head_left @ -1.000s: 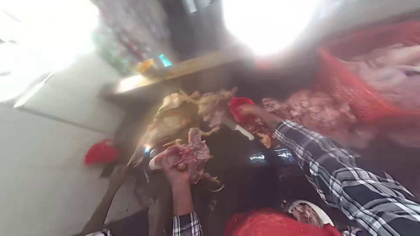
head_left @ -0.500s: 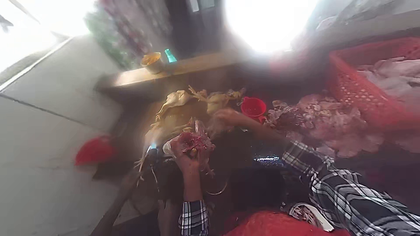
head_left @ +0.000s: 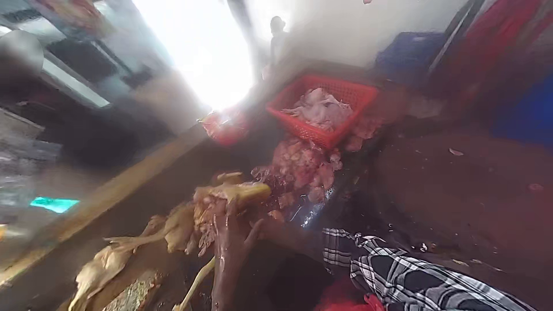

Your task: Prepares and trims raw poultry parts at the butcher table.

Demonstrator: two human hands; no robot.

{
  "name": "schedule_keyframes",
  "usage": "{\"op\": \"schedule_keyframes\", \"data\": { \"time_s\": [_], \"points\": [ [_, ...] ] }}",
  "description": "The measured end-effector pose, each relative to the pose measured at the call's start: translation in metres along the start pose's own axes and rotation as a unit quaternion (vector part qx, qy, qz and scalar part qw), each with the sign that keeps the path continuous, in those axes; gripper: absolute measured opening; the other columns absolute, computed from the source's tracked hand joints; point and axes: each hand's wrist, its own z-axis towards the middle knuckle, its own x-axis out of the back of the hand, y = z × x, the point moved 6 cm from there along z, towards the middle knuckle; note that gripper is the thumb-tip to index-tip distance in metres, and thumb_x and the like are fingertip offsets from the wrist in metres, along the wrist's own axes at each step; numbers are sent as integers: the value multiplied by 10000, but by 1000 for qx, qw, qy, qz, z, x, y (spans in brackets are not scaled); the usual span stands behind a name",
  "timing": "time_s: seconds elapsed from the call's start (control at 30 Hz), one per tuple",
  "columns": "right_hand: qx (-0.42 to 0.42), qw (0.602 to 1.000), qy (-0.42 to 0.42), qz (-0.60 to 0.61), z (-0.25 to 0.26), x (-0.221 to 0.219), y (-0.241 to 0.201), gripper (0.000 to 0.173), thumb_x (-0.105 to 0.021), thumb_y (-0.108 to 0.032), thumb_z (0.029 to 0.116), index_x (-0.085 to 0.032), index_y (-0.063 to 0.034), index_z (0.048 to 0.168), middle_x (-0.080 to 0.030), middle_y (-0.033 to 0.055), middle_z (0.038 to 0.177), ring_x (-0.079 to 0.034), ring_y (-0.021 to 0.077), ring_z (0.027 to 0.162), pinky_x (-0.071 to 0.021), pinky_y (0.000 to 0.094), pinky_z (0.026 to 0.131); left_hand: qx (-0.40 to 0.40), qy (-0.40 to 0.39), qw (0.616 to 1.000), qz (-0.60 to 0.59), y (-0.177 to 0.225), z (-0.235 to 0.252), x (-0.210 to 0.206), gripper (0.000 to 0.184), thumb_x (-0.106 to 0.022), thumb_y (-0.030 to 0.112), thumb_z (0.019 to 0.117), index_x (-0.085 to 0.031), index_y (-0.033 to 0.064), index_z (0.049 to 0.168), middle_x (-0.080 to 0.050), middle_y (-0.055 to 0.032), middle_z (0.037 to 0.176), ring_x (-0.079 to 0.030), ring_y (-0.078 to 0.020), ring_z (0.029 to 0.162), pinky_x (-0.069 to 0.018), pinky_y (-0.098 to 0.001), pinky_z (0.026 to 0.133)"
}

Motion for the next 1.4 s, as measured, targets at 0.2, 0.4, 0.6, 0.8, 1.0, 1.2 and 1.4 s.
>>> {"op": "schedule_keyframes", "data": {
  "time_s": [0.2,0.4,0.6,0.8,1.0,1.2,1.4],
  "points": [
    [156,938,124,-283,14,93,-174,324,-466,-157,1084,-504,-94,1399,-650,88,1171,-647,155,979,-576,376,824,-3,-22,978,-206,20,-30,-38,509,-649,351,988,-593,27,1377,-643,-112,1356,-598,-211,1275,-493,-422,1106],
    [300,919,217,-136,112,246,-299,423,-462,-237,1088,-436,-56,1469,-609,94,1316,-631,162,1145,-577,355,949,284,-68,934,-204,-95,-138,-73,346,-560,274,1049,-662,72,1310,-706,-69,1249,-670,-147,1156,-550,-368,1030],
    [145,882,170,-414,46,221,-226,519,-491,-267,1082,-367,-106,1560,-557,112,1457,-614,199,1249,-543,410,1042,433,-61,892,-111,-226,-187,-82,333,-495,286,1077,-684,111,1289,-704,-77,1258,-665,-183,1175,-522,-441,1054],
    [-45,660,-150,-734,21,165,22,405,-439,-279,1073,-613,-191,1428,-667,74,1360,-617,228,1282,-467,493,1124,417,-72,905,39,-329,-100,-75,375,-446,239,1058,-651,120,1349,-661,-128,1346,-626,-294,1259,-491,-536,1076],
    [76,488,-205,-845,35,119,178,484,-416,-184,1044,-494,-151,1520,-406,66,1632,-322,292,1532,-242,541,1252,295,-175,905,252,-384,-43,-93,538,-512,424,1006,-507,246,1514,-540,-102,1514,-478,-394,1407,-422,-678,1075],
    [24,495,-151,-856,-17,132,162,444,-465,-262,1038,-577,-96,1435,-492,65,1567,-418,316,1467,-344,563,1186,377,-220,873,217,-338,-116,-77,581,-573,417,959,-514,242,1510,-559,-106,1496,-558,-413,1311,-441,-714,998],
    [-12,517,-149,-843,-35,146,139,482,-471,-336,1030,-561,-155,1467,-455,56,1597,-356,321,1503,-293,599,1194,440,-237,858,123,-283,-196,-55,385,-627,352,948,-640,240,1317,-705,-97,1249,-701,-343,1085,-560,-639,866]
  ]
}}
